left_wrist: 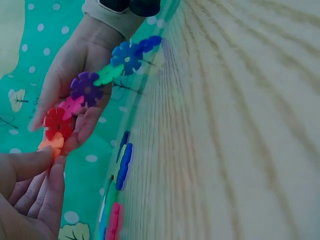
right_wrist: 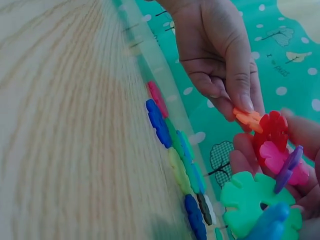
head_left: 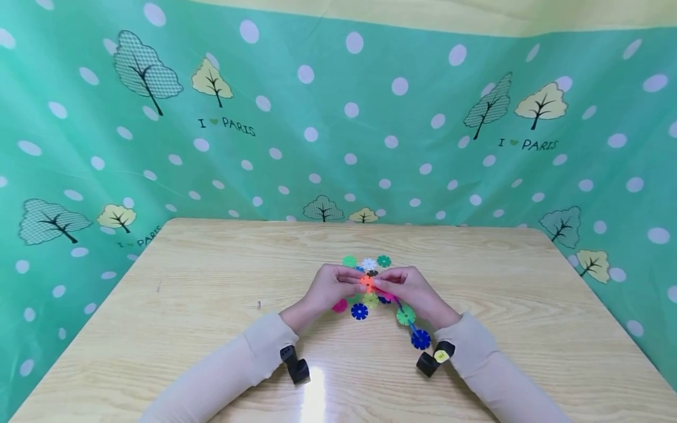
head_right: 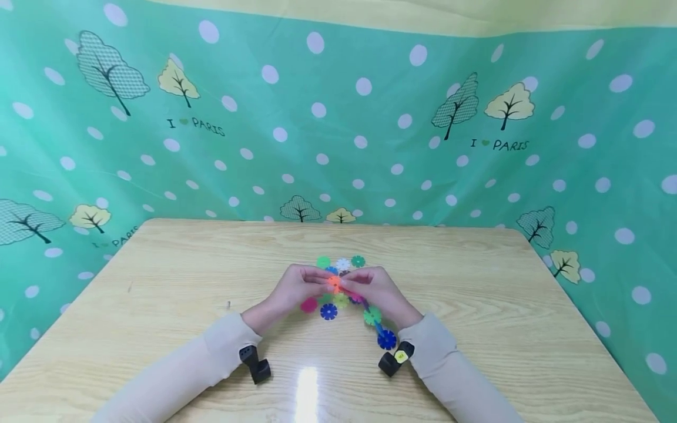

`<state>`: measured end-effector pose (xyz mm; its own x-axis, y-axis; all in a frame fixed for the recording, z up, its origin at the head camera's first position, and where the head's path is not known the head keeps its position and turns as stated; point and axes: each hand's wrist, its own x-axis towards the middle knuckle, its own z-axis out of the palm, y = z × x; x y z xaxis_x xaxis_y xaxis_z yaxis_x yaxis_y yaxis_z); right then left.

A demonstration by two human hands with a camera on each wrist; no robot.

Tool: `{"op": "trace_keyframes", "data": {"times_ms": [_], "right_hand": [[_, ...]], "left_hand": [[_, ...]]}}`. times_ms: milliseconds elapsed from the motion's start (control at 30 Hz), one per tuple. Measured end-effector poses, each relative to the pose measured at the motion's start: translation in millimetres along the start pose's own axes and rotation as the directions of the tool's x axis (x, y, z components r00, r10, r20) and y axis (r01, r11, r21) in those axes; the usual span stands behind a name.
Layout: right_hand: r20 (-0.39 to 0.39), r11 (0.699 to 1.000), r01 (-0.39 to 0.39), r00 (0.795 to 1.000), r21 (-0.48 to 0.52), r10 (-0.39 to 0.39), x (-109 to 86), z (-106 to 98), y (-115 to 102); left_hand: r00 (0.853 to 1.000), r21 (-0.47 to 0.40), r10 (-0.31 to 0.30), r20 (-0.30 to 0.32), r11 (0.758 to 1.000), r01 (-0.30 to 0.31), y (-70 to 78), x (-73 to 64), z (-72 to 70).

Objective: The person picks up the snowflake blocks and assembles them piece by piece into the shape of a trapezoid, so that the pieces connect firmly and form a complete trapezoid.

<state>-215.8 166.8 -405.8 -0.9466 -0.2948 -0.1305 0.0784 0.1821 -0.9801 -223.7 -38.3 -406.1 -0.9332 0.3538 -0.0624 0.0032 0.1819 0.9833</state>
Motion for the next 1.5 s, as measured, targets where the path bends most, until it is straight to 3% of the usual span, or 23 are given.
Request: {"op": "trace_keyframes", "data": {"times_ms": [233,500,767,1067,1500], "right_hand": [[-0.045,0.999,-0.015,0.999,-0.037,0.014,0.1,1,-1],[-0.047,0.999,-0.041,0.998,0.031,0.043,1.1,-5,1],[-0.015,0.999,-0.019,1.000,0.041,0.020,0.5,-5,1],[-0.025,0.999,-0.018,1.000,0.041,0.019,0.8,-5,0],[0.015,0.999,-0.001,1.000,0.034,0.000,1.4,-4,4]], "left_hand": [[0.998,0.051,0.042,0.039,0.998,-0.044,-7.2,-6.2,-16.0],[0.996,0.112,-0.030,0.087,0.994,0.020,-18.8,-18.7,-35.6],[0.993,0.217,-0.040,0.113,0.976,0.015,-25.1,-19.6,-40.6],[0.980,0.357,0.058,0.188,0.926,-0.123,-28.9,-16.5,-45.8],[0.968,0.360,0.092,0.235,0.916,-0.174,-29.8,-12.0,-48.0]]}}
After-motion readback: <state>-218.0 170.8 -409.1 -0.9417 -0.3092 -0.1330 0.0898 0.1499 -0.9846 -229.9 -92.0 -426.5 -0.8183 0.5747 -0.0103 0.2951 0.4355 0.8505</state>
